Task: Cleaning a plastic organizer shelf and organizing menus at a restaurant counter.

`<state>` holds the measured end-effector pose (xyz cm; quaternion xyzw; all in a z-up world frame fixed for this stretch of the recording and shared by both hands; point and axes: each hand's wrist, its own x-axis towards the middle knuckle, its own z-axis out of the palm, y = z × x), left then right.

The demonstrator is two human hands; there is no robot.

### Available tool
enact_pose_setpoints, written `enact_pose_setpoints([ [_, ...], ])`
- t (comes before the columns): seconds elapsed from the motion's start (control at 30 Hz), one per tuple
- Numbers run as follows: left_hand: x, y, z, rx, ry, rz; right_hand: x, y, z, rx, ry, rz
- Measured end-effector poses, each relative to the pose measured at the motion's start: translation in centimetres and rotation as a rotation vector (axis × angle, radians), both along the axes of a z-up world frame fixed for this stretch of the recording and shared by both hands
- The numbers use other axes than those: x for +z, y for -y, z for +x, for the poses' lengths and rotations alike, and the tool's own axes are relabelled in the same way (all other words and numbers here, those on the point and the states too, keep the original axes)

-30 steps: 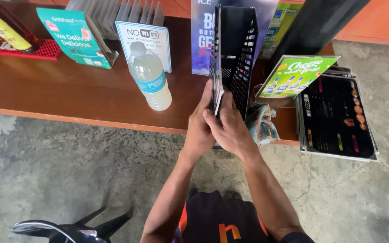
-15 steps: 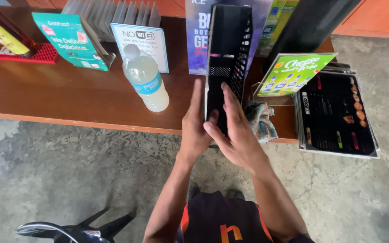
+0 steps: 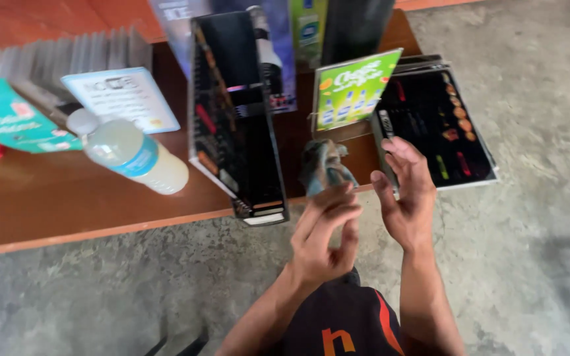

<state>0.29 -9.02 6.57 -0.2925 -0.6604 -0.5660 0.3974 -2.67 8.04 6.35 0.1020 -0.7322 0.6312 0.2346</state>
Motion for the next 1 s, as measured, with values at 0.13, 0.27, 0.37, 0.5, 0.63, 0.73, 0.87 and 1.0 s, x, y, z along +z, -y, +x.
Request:
enact_pose_setpoints([
  [0.13,-2.0,-4.3,-2.4,-0.175,0.191,-0.234,-1.1,-4.1,0.4,-0.313,0.02,0.249],
  [0.27,-5.1,-8.6,-5.2,-0.136,0.255,-0.524,-5.1,-9.4,-0.7,-0.653,-0.039,0.507],
  [0.37,-6.3,-10.8,-6.7,-0.069,0.271,-0.679,-6.9,-12.4,-0.9,-0.777,-0.088,0.667],
  [0.5,-8.7,-12.2,-7.8,-0.056,0.283,-0.757,-8.5,-14.4,-0.7,-1.011,-0.025,0.934],
  [0.63,-10.7,-12.7,-8.1,-0.032,0.255,-0.8,-10.8,-16.4,-0.6,-0.843,0.128,0.596],
  [0.73,-10.7,-12.8,-7.9,-0.025,0.232,-0.788,-11.5,-17.0,-0.5,-0.833,0.151,0.574],
  [0.87,-11.1,-13.1,-7.8,-0.028,0.156,-0.661,-11.4,-17.4,-0.4,-0.932,0.129,0.692],
  [1.0,-12.9,-14.1,-8.8,-0.017,0.125,-0.57,-10.7,-17.4,-0.2,-0.891,0.21,0.364],
])
